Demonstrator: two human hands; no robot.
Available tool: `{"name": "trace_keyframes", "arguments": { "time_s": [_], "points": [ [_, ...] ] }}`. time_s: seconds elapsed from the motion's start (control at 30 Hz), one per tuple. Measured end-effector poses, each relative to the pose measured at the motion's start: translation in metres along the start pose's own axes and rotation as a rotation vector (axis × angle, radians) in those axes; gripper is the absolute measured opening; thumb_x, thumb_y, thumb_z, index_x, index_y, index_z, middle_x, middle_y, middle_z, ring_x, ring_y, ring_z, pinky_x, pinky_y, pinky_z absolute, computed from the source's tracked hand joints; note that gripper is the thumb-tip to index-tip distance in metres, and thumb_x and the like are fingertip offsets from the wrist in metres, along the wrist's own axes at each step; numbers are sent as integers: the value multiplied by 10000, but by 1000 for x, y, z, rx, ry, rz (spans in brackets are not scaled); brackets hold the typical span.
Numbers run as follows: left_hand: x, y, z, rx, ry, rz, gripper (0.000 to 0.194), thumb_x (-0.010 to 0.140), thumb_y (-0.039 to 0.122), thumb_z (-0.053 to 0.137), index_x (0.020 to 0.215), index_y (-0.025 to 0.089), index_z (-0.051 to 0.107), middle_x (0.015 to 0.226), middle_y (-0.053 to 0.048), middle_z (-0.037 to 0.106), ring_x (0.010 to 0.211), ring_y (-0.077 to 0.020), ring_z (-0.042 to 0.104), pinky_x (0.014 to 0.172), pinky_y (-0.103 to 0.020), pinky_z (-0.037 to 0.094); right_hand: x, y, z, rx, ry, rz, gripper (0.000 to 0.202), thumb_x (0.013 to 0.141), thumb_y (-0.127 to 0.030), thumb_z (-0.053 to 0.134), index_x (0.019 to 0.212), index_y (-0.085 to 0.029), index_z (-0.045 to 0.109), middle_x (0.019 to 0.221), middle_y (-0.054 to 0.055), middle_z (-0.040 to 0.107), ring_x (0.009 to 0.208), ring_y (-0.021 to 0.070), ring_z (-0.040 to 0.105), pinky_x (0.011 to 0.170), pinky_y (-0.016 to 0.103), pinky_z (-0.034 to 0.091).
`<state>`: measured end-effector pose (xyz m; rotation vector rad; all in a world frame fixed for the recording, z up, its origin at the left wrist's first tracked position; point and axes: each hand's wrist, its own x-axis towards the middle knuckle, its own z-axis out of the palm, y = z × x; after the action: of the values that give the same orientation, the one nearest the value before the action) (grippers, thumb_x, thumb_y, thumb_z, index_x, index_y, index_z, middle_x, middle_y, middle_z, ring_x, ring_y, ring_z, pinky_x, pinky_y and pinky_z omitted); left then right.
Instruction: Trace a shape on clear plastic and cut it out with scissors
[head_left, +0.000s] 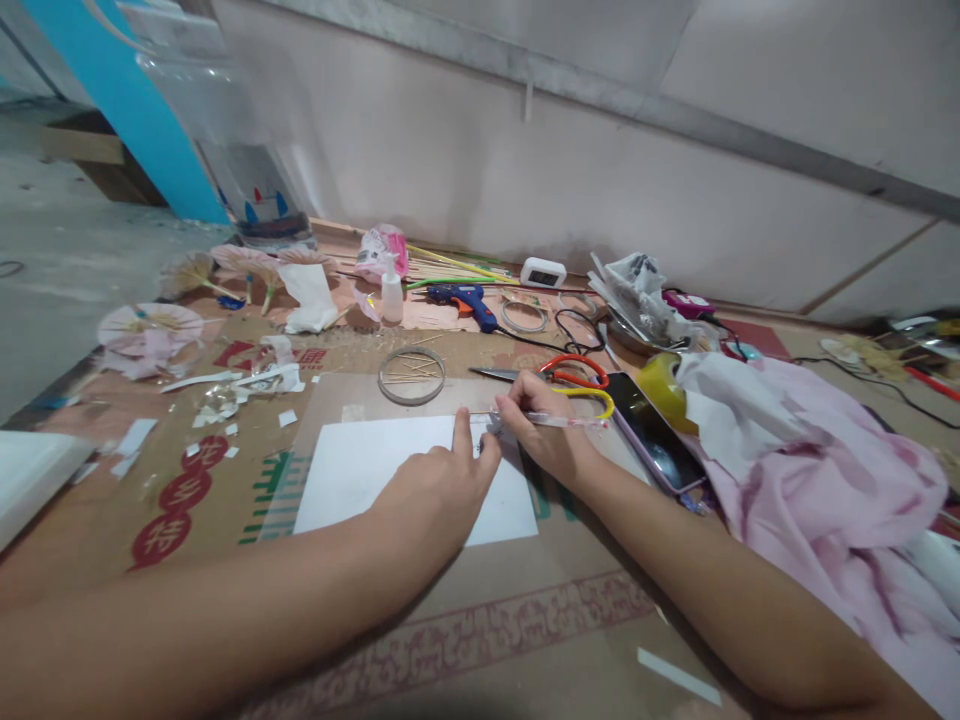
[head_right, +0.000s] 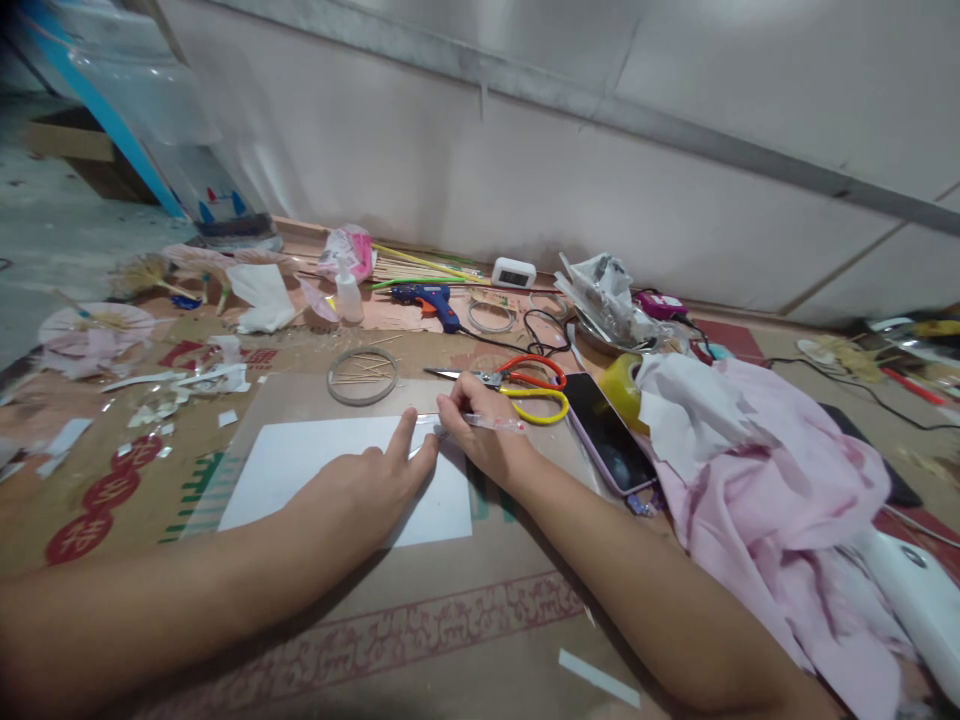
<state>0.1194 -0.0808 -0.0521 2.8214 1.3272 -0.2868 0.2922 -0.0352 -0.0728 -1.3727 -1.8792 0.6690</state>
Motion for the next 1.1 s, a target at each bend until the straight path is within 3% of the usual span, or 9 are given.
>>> {"name": "trace_keyframes", "arguments": {
  "time_s": [0.4, 0.73, 0.9, 1.0, 1.1],
  "points": [
    [-2, 0, -4, 8, -27, 2, 576, 886, 69, 429, 1459, 117, 408, 1506, -343, 310, 734, -282, 735, 556, -387, 600, 1, 0, 1, 16, 9, -4, 246, 911, -321, 539, 714, -221, 430, 599, -54, 470, 544, 120, 424, 530, 263, 319],
    [-2, 0, 1, 21, 36, 18, 584, 854, 44, 413, 1436, 94, 430, 1494, -346, 339, 698, -274, 725, 533, -386, 589, 1, -2, 0, 9, 0, 3, 248, 907, -321, 541, 711, -219, 430, 600, -49, 478, 549, 121, 427, 528, 261, 312],
    [-4, -1, -7, 41, 2, 10, 550, 857, 34, 401, 1401, 95, 453, 1489, -341, 366, 696, -263, 721, 536, -371, 577, -3, -2, -1, 115, 73, 36, 264, 913, -349, 552, 714, -221, 435, 601, -51, 479, 544, 119, 437, 524, 254, 326],
    [-5, -7, -11, 28, 27, 34, 465, 879, 45, 370, 1321, 96, 505, 1445, -313, 452, 698, -260, 716, 537, -368, 561, -9, -6, -5, 189, 112, 57, 262, 924, -377, 556, 744, -224, 442, 607, -54, 482, 544, 121, 453, 528, 253, 342],
    [-2, -21, -9, -52, 119, 64, 326, 948, 121, 318, 1137, 111, 583, 1170, -201, 643, 687, -247, 694, 551, -356, 539, -15, -10, -7, 213, 127, 49, 242, 930, -379, 548, 767, -223, 460, 619, -54, 484, 552, 122, 464, 535, 251, 354]
  ]
}}
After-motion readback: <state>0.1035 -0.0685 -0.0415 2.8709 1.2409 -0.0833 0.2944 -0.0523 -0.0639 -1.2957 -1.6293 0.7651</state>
